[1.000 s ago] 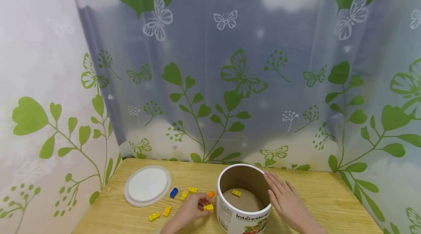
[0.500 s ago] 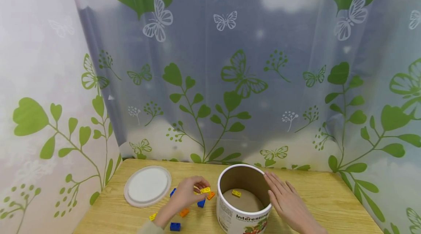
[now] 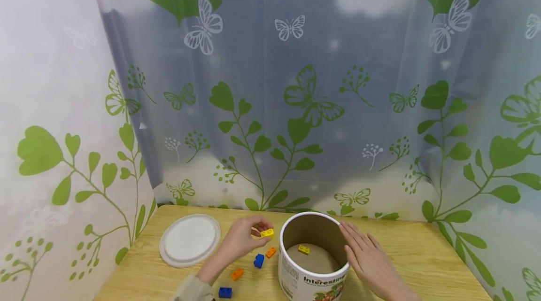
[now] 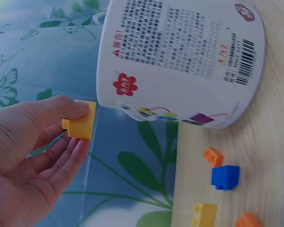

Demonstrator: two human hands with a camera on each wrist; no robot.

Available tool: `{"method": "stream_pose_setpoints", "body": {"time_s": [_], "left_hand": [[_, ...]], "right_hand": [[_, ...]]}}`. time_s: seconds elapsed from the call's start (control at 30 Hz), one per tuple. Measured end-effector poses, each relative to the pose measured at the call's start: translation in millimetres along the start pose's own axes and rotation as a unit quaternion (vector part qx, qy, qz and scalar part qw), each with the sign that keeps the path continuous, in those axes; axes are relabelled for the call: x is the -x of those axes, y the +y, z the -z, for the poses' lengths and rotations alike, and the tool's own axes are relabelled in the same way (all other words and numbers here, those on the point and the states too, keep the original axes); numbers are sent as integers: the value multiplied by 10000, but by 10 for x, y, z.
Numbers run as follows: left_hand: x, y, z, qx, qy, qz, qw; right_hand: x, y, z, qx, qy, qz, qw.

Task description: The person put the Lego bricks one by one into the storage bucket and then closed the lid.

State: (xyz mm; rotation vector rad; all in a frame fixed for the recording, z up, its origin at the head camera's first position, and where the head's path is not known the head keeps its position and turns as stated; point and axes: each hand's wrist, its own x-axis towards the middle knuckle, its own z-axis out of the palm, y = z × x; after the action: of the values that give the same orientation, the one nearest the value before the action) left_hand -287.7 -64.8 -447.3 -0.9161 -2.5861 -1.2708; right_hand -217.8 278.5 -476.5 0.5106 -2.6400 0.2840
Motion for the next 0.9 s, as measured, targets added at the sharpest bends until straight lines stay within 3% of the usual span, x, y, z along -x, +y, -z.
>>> {"method": "stream_pose_setpoints", "body": {"time_s": [0.43, 0.9], "left_hand": [[-329, 332, -157, 141, -95, -298, 9994], [-656, 420, -574, 137, -300, -613, 9976]], "right_hand": [[14, 24, -1, 15, -7, -10, 10000], [1, 23, -6, 84, -6, -3, 10000]]}}
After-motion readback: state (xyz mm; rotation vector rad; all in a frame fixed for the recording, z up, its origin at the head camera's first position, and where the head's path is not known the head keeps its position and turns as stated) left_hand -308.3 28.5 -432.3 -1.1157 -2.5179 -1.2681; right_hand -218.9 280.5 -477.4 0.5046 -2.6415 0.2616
